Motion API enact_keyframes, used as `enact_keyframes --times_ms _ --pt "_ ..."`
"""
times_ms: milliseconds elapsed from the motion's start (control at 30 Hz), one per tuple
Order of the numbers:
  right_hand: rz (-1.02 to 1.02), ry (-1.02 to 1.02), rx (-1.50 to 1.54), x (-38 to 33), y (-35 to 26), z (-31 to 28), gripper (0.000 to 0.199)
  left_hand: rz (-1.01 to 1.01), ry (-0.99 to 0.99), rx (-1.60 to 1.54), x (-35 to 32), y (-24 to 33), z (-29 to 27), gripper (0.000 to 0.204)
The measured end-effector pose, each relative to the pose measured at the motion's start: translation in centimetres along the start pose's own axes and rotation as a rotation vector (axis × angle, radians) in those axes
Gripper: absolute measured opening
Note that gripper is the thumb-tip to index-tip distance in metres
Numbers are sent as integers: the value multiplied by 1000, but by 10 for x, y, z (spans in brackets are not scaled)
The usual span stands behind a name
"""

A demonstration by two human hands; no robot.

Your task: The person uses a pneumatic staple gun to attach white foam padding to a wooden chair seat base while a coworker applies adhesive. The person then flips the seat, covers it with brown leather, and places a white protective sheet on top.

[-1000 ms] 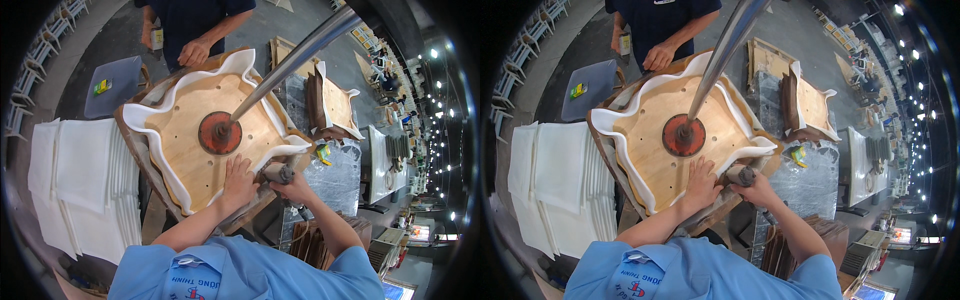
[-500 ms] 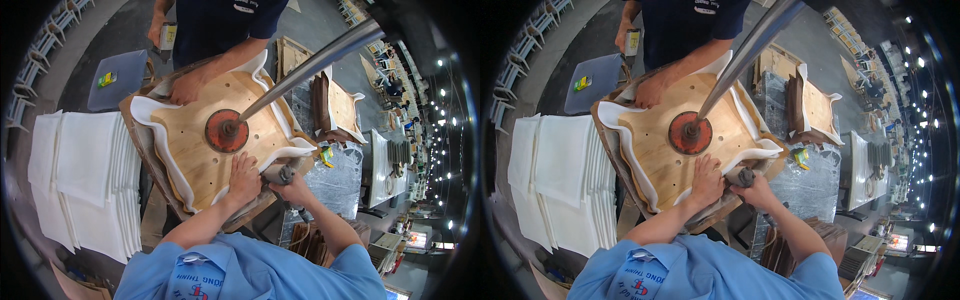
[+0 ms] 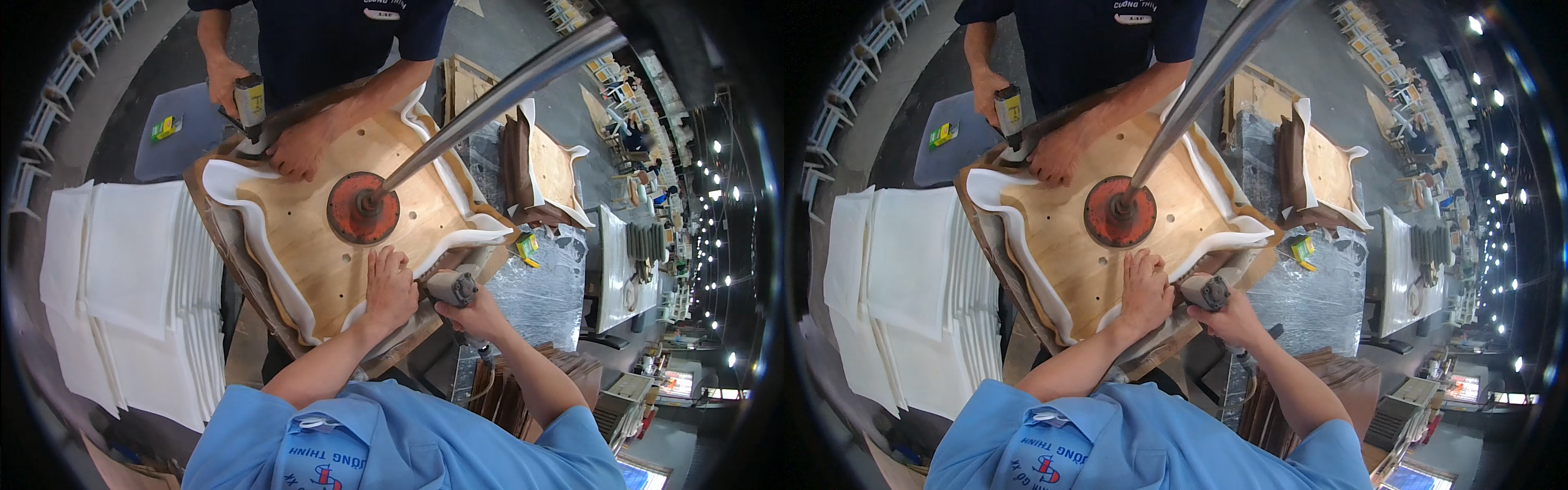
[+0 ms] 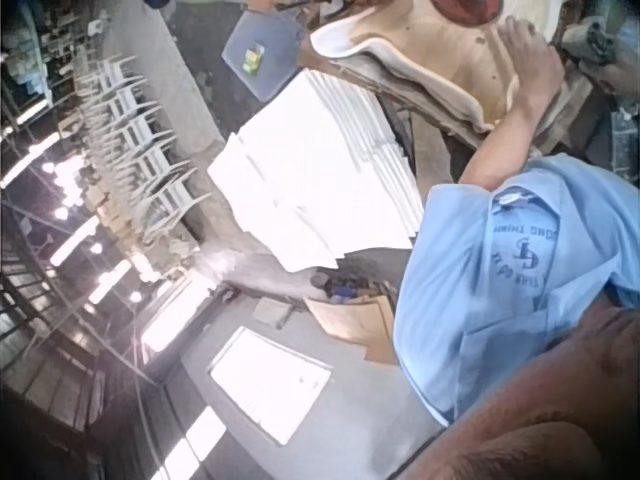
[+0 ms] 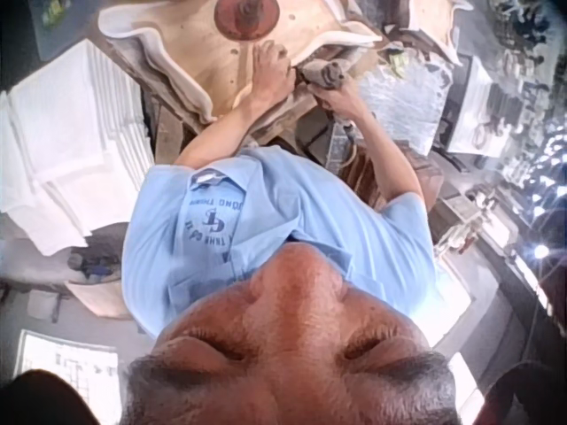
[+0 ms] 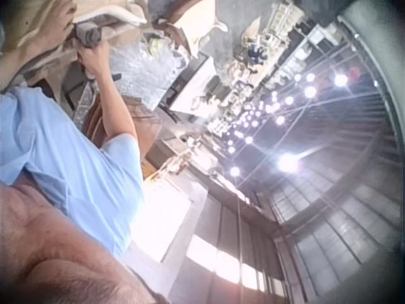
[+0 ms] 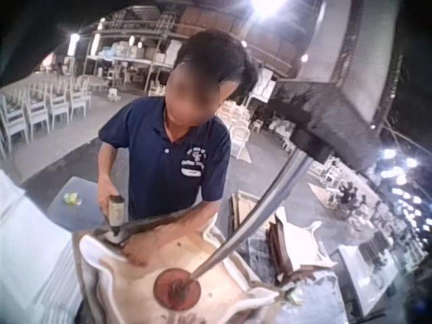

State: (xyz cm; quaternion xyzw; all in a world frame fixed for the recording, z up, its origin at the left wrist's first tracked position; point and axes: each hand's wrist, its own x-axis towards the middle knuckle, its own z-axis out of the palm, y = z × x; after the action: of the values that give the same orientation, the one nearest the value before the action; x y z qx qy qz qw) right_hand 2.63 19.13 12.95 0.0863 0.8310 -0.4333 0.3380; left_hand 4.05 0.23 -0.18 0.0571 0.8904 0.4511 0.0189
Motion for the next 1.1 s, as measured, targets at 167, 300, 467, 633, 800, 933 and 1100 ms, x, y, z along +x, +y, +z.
enact_keyframes --times_ms 167,300,467,633,800,933,1100 --pt "8 -28 -5 5 -2 1 62 5 13 -30 -3 2 0 23" --pt "11 -4 -68 6 -14 4 56 18 33 -10 -4 2 1 22" --pt "-23 20 -126 7 -16 4 53 88 66 21 -4 1 -8 20" --pt "-58 55 41 -3 -3 5 59 84 26 94 -20 -1 -25 29" --pt "-29 -17 23 -5 -3 10 60 32 41 25 -18 -3 -23 32" --pt "-2 -25 58 -6 -8 9 63 -23 51 -4 -20 1 -21 28" --pt "53 -18 37 -5 -8 7 66 -18 66 -4 -18 -3 -11 22"
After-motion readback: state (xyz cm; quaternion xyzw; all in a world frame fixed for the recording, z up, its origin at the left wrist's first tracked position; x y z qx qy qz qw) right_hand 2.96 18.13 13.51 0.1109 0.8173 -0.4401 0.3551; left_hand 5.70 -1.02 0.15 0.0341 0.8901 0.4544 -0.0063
